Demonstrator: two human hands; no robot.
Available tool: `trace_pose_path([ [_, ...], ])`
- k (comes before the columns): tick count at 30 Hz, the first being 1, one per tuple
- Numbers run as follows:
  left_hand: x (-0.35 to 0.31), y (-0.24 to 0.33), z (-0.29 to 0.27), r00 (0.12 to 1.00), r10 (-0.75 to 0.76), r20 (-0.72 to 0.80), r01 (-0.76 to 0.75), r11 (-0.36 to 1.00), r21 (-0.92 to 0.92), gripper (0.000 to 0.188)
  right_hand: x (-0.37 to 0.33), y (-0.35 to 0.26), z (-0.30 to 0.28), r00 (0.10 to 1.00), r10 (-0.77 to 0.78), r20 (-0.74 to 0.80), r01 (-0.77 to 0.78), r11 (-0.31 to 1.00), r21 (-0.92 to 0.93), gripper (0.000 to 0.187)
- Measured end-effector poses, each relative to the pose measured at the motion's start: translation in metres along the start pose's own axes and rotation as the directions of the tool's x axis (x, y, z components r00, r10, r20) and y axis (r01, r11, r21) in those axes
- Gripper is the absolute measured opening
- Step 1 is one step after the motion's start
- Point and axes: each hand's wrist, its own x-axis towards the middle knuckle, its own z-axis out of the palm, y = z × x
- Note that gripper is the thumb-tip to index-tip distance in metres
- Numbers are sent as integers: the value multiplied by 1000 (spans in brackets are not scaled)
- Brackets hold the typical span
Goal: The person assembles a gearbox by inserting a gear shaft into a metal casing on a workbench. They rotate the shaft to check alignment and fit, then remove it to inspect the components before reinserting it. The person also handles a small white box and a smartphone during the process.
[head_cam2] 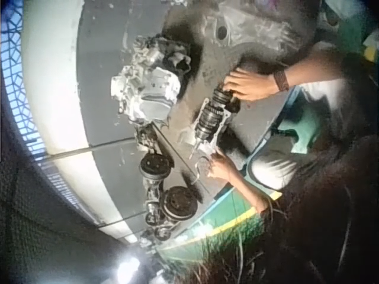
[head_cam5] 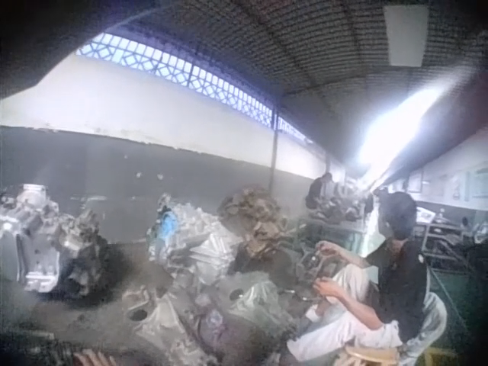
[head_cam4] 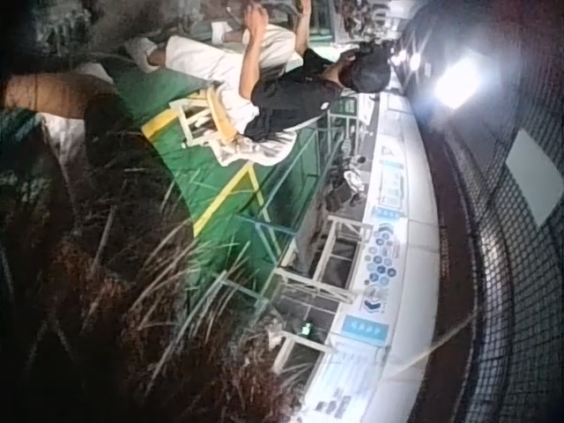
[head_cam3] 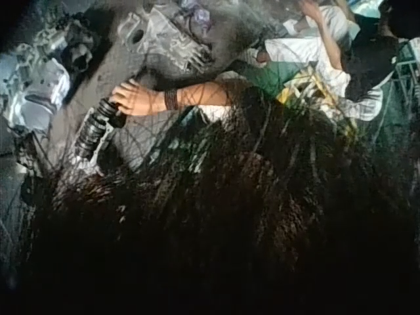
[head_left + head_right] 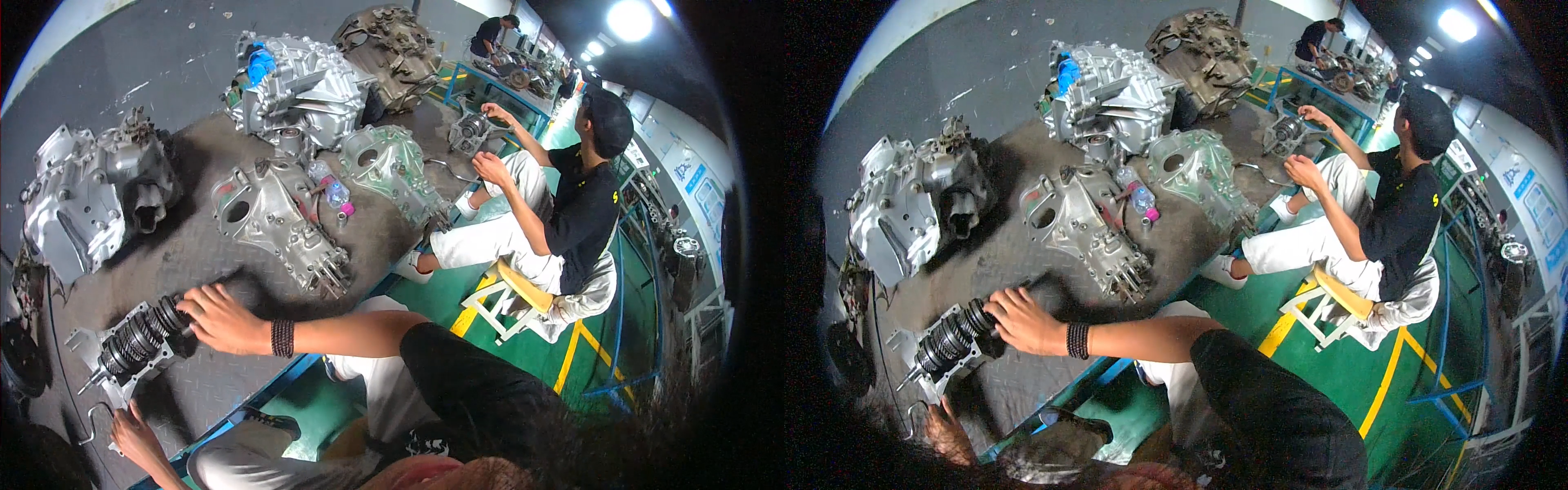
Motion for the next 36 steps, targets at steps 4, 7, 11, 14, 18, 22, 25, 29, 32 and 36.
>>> trace_pose_path([
  [4, -1, -10, 23, 989, 32, -146, -30, 999, 16, 46, -17, -5, 20, 998, 22, 66, -25, 998, 52, 23],
  [7, -4, -26, 34, 966, 109, -235, -110, 994, 12, 46, -33, -8, 43, 990, 109, 94, -106, 994, -34, 30],
  [11, -5, -49, 66, 951, 157, -266, -126, 984, 130, 45, -30, 3, 48, 912, 300, 279, -344, 931, 121, 44],
  [14, -8, -49, 45, 997, 66, 35, -72, 975, 210, 30, -21, 3, 48, 905, 298, 303, -351, 926, 138, 55],
  [18, -1, -40, 54, 676, 366, -640, -418, 905, 76, 20, -16, 9, 22, 962, 207, 178, -231, 965, 126, 44],
  [22, -22, -22, 17, 921, 272, -278, -221, 954, 200, 15, -6, 10, 3, 975, 133, 176, -162, 974, 161, 33],
  [25, -27, -23, 19, 933, 234, -274, -155, 947, 280, 18, -6, 10, -2, 983, 78, 167, -102, 985, 138, 33],
  [29, -29, -23, 13, 914, 274, -299, -187, 939, 289, 19, -30, 9, 28, 950, 186, 252, -217, 971, 99, 33],
  [32, -31, -22, 17, 938, 232, -258, -122, 916, 381, 16, -41, 13, 37, 925, 228, 304, -250, 968, 34, 33],
  [36, -32, -27, 23, 955, 208, -213, -115, 918, 381, 19, -28, 12, 12, 906, 260, 335, -304, 949, 84, 31],
])
